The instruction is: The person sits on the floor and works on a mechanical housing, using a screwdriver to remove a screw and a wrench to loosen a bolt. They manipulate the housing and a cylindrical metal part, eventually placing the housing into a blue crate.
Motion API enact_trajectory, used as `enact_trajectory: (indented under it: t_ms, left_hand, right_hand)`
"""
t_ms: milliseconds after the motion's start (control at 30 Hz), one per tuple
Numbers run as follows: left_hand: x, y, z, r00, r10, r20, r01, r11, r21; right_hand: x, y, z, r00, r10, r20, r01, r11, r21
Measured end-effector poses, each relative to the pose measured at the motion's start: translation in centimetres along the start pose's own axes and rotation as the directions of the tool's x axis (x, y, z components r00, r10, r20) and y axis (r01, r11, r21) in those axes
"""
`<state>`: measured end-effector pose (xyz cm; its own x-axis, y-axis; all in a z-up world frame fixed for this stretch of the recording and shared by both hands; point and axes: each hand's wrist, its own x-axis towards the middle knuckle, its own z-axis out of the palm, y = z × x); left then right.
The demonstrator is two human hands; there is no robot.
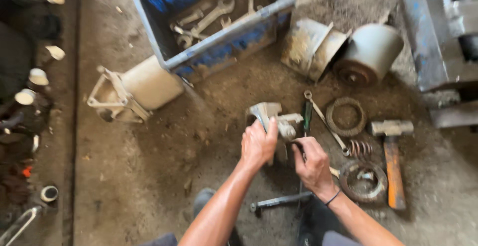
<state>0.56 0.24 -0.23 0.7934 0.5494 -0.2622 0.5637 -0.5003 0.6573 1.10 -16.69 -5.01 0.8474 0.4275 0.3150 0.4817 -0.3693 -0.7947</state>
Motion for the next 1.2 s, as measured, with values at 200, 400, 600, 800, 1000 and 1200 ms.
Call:
enact_trajectory:
  t_ms: [200,400,600,800,1000,1200]
  left_hand:
    - [0.2,0.0,-0.1,1.0,0.003,0.019,-0.003,1.0,-0.017]
    - [0.3,0.1,-0.1,1.0,-0.018,0.022,0.018,1.0,-0.011]
    - [0.4,0.1,-0.3,0.999,-0.006,0.034,0.007,1.0,-0.023]
    - [0.3,0.2,-0.3,1.0,0.002,0.031,-0.001,1.0,-0.029]
    - [0.2,0.2,-0.3,1.0,-0.006,0.027,0.006,1.0,-0.02]
    - [0.4,-0.9,-0.2,0.998,0.057,0.037,-0.058,0.998,0.016]
  right_hand:
    - [-8.6,0.8,1.2,0.713,-0.214,0.668,0.355,0.931,-0.082]
    - [-9.2,3.0,1.3,0.678,-0.117,0.726,0.238,0.969,-0.065]
    - [-7.8,1.7,-2.2,0.878,0.351,0.326,-0.423,0.887,0.183]
    - [-5.3,1.3,-0.9,0.554,0.774,0.308,-0.812,0.421,0.403]
    - [-4.2,-0.1,-0.6,0.349,0.715,0.606,-0.873,0.013,0.487]
    - [-2.3,2.5,-2.8,0.672,0.547,0.499,-0.715,0.656,0.242]
